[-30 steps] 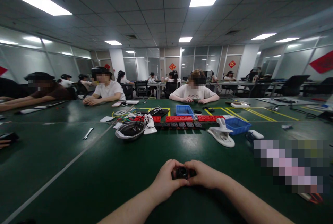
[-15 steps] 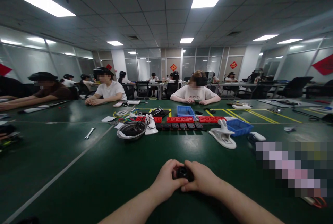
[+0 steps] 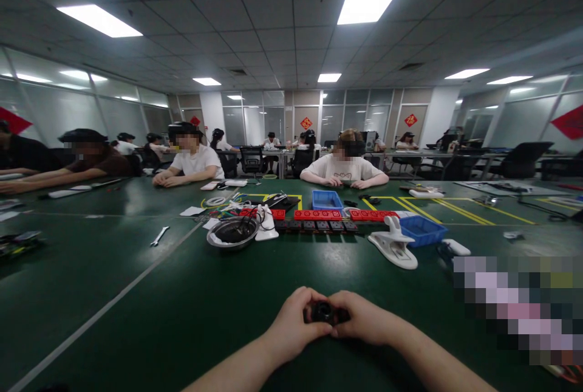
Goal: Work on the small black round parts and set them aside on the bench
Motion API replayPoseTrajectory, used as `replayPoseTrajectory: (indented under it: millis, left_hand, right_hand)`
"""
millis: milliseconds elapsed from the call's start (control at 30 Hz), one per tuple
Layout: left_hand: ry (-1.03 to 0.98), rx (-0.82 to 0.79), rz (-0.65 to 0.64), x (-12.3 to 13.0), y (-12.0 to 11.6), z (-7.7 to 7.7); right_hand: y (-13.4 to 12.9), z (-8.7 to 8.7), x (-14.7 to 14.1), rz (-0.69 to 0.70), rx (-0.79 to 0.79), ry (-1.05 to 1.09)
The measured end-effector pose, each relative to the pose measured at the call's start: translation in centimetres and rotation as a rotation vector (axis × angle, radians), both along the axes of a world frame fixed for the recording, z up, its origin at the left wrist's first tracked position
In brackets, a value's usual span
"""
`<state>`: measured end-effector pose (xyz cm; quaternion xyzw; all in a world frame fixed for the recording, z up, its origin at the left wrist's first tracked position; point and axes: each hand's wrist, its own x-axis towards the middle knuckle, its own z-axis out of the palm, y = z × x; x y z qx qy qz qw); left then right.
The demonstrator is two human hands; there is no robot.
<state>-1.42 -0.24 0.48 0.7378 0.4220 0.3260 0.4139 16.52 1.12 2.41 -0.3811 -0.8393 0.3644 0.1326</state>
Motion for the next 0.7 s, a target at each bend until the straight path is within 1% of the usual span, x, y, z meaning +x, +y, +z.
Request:
replayPoseTrajectory:
  millis: [233, 433, 533, 700]
  left_hand:
    - [0.003, -0.027, 0.009, 0.1, 0.1, -0.1]
    - [-0.032, -0.010, 0.026, 0.1, 0.0, -0.4]
    - [-0.027, 0.010, 0.077, 0.3, 0.0, -0.4]
    - [0.008, 0.032, 0.225, 0.9, 0.2, -0.6]
  right_hand:
    - [0.0, -0.3, -0.2, -0.017, 0.005, -0.008]
    - [-0.2, -0.7, -0.6, -0.164, 0.037, -0.079]
    - [-0.5, -1.0, -1.3, -0.247, 0.130, -0.174]
    - [-1.3, -1.2, -3.0, -0.461, 0.372, -0.355]
